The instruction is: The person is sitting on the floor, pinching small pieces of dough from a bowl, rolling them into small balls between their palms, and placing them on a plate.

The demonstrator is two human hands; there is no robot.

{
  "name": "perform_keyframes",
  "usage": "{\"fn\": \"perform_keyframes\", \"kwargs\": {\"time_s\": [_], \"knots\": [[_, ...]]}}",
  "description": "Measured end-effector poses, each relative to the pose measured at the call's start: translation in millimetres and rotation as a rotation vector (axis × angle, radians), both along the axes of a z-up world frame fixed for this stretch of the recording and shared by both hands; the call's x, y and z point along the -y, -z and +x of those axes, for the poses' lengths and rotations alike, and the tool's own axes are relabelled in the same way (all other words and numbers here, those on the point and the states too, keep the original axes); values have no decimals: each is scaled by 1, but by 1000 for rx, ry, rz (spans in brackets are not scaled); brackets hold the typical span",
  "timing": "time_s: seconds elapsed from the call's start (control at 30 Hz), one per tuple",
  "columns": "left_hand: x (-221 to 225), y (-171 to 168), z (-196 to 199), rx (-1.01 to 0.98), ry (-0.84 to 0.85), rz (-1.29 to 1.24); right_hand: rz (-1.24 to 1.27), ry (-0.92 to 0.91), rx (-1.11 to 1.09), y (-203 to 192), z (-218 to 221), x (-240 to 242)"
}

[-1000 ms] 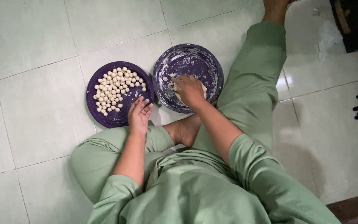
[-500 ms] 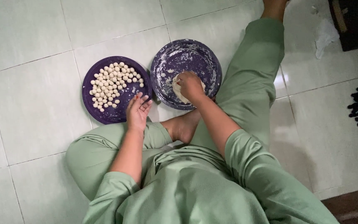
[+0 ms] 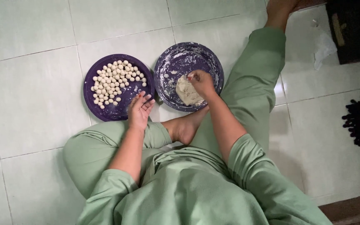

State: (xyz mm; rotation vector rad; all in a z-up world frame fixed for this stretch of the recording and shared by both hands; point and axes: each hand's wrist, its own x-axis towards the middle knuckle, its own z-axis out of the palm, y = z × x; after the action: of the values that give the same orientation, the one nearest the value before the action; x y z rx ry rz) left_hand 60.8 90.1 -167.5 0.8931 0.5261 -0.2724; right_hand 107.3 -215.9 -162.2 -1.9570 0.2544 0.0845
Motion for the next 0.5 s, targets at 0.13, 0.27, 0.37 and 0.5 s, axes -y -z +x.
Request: {"fn": "perform_keyframes", "kwargs": {"time_s": [0.13, 0.27, 0.37, 0.5], "knots": [[0, 1, -1, 5, -1, 9, 401, 133, -30, -12, -1, 5], [0, -1, -1, 3, -2, 6, 377, 131, -72, -39, -7, -2], [1, -2, 0, -16, 0, 15, -170, -95, 43, -39, -15, -1], [2, 4, 1, -15, 19, 24, -234, -122, 79, -38, -12, -9]]}}
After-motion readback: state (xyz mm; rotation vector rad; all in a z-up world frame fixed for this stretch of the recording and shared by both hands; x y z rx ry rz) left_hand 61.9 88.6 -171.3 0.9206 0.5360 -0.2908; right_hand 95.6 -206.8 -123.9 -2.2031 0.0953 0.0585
